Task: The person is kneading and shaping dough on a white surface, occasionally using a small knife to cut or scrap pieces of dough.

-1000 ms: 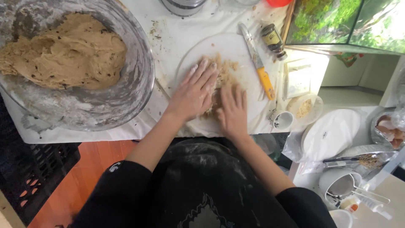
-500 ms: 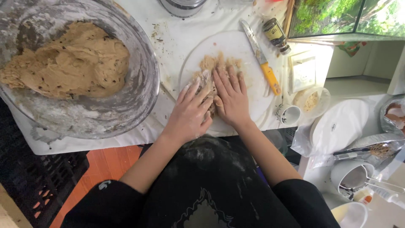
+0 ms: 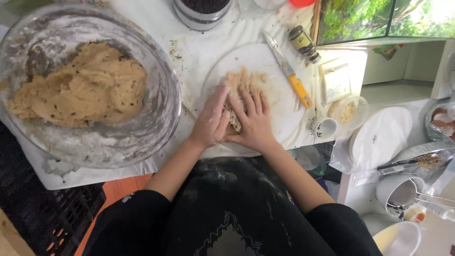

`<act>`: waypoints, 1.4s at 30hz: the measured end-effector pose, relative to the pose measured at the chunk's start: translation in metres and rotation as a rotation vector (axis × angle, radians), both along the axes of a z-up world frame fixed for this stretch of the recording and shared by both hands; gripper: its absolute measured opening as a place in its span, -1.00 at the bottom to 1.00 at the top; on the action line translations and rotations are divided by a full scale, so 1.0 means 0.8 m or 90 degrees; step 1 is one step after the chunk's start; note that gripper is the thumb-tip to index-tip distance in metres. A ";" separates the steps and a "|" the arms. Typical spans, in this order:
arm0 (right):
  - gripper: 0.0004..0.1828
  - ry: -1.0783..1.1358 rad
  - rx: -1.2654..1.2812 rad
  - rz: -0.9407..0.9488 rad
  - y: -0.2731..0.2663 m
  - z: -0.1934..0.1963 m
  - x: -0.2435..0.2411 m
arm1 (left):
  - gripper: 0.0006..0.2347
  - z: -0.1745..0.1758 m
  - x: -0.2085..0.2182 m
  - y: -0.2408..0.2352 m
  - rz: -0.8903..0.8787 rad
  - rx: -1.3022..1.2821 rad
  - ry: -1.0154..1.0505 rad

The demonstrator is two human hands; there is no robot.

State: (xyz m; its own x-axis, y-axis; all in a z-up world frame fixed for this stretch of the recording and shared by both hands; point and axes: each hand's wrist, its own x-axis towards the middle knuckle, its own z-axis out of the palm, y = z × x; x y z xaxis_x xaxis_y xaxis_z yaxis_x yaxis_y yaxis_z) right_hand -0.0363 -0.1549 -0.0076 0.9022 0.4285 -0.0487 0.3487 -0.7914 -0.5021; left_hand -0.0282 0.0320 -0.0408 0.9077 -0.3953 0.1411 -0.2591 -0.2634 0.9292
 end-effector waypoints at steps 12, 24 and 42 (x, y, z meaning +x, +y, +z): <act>-0.64 -0.119 -0.013 -0.035 -0.010 -0.067 0.029 | -0.41 0.002 0.000 -0.008 0.005 0.132 -0.066; -0.69 0.139 0.428 -0.382 -0.045 -0.034 0.064 | -0.43 -0.018 -0.003 -0.017 0.039 0.257 -0.097; -0.30 0.071 -0.074 -0.046 -0.010 -0.013 0.048 | -0.44 -0.005 0.006 -0.019 0.117 0.000 -0.025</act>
State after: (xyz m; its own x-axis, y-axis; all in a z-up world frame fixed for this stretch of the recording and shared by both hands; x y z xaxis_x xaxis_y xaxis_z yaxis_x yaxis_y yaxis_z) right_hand 0.0019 -0.1627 -0.0179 0.9164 0.3490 -0.1962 0.2362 -0.8670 -0.4388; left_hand -0.0232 0.0167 -0.0449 0.9584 -0.2229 0.1782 -0.2430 -0.3103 0.9191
